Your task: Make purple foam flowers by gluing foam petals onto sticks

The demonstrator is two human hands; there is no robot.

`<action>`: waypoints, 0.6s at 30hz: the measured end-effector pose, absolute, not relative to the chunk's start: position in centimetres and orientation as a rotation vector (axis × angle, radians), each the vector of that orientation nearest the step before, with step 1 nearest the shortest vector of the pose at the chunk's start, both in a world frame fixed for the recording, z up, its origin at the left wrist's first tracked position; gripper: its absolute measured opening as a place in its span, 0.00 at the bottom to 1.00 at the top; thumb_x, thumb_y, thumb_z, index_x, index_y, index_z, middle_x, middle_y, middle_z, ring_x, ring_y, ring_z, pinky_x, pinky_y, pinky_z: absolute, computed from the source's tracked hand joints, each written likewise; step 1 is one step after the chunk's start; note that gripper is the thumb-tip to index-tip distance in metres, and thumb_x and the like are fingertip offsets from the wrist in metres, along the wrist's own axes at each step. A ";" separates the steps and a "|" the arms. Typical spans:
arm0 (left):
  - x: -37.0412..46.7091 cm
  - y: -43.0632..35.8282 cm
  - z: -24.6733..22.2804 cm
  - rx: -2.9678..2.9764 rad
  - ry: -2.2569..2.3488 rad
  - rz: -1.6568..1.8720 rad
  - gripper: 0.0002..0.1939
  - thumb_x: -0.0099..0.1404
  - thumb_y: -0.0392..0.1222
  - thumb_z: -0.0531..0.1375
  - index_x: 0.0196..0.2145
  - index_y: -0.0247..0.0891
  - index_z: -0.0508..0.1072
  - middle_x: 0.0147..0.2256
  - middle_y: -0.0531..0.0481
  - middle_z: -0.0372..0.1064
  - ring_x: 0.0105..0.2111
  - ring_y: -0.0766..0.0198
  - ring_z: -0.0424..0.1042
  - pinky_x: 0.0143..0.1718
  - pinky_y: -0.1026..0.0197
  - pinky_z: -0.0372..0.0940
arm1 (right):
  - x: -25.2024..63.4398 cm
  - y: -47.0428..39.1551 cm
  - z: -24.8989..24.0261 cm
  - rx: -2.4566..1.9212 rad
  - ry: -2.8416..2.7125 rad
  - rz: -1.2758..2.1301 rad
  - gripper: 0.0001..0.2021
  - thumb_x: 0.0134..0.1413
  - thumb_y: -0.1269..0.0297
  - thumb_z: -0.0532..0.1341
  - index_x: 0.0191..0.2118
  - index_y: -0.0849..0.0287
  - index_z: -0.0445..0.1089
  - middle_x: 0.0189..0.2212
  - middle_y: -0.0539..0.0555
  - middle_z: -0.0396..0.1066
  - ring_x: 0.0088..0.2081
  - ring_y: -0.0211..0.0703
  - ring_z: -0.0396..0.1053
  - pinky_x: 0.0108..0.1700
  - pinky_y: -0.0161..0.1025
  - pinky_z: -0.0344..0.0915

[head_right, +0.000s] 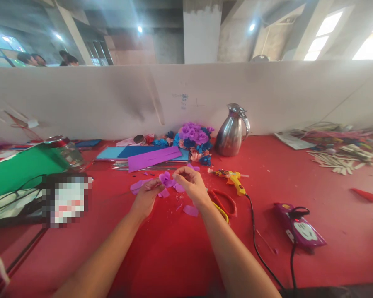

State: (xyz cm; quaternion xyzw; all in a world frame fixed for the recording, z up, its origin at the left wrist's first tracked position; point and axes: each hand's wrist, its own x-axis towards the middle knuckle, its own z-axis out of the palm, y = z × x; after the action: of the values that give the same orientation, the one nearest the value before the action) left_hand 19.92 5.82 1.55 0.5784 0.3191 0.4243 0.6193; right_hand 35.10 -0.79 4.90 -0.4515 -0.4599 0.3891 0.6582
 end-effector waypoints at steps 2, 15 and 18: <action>20.0 5.8 1.5 1.365 0.730 0.944 0.09 0.51 0.45 0.67 0.29 0.38 0.79 0.31 0.50 0.74 0.35 0.60 0.68 0.41 0.59 0.58 | 35.0 -0.8 5.0 -1.035 -1.066 0.879 0.10 0.46 0.57 0.66 0.28 0.58 0.70 0.24 0.48 0.68 0.26 0.36 0.63 0.29 0.34 0.58; 20.0 6.0 1.2 1.301 0.728 0.940 0.09 0.50 0.45 0.69 0.27 0.38 0.78 0.29 0.51 0.73 0.34 0.61 0.67 0.40 0.60 0.58 | 34.7 -0.5 4.5 -1.067 -0.991 0.773 0.11 0.47 0.56 0.64 0.27 0.58 0.71 0.23 0.49 0.69 0.27 0.37 0.63 0.30 0.35 0.59; 20.1 6.0 1.2 1.237 0.717 0.973 0.08 0.48 0.44 0.70 0.26 0.38 0.78 0.27 0.52 0.73 0.33 0.62 0.67 0.40 0.60 0.58 | 34.8 -0.3 4.2 -1.082 -0.931 0.737 0.12 0.48 0.54 0.63 0.26 0.58 0.71 0.23 0.49 0.68 0.26 0.37 0.62 0.30 0.35 0.58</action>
State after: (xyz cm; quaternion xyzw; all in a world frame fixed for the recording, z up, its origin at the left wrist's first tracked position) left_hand 20.09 5.99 1.21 0.5442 0.3156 0.4279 0.6490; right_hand 34.80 -0.33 4.18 -0.4849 -0.4168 0.3299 0.6945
